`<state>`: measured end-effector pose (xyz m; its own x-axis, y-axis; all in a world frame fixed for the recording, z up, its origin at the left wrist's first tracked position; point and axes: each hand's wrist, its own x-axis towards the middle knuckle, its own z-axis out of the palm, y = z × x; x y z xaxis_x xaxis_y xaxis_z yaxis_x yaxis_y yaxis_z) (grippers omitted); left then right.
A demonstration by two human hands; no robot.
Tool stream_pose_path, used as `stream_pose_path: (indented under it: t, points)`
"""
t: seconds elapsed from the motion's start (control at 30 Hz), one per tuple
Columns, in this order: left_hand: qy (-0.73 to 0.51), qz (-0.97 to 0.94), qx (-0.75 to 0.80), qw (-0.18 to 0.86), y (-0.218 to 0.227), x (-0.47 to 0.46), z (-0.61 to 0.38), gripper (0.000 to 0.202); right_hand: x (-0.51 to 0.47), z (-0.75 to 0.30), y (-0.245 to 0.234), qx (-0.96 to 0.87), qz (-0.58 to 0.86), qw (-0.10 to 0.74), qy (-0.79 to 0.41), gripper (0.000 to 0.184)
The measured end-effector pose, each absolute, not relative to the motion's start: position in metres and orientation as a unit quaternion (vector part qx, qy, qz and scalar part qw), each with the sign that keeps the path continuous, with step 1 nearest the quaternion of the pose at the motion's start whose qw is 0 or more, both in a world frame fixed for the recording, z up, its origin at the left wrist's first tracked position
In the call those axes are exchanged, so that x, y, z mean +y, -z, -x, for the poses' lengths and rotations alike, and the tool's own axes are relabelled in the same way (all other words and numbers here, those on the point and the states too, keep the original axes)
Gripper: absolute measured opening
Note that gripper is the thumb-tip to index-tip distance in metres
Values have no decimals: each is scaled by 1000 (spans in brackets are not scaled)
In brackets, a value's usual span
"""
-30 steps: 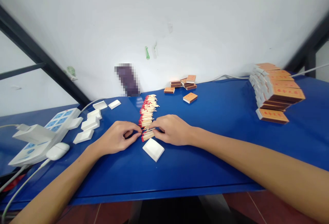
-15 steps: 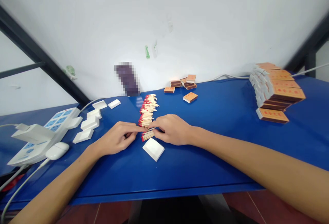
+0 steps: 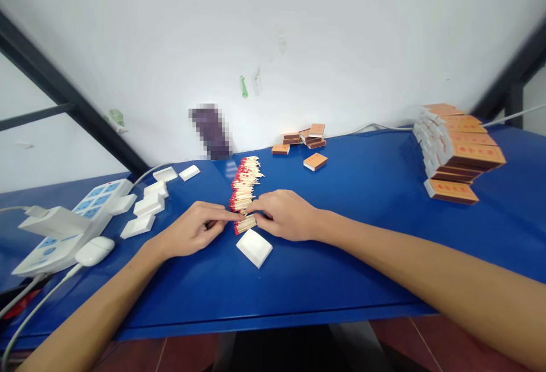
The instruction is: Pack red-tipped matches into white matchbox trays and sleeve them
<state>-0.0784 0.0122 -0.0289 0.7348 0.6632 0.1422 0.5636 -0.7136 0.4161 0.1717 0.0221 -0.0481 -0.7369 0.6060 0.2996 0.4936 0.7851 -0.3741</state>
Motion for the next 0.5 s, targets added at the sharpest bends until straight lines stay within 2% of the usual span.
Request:
stream_pose_path:
  t: [0.5]
  points:
    - [-132,-903,350,209,30,12,79,45,24,-172,52,-915,302,223,-149,24]
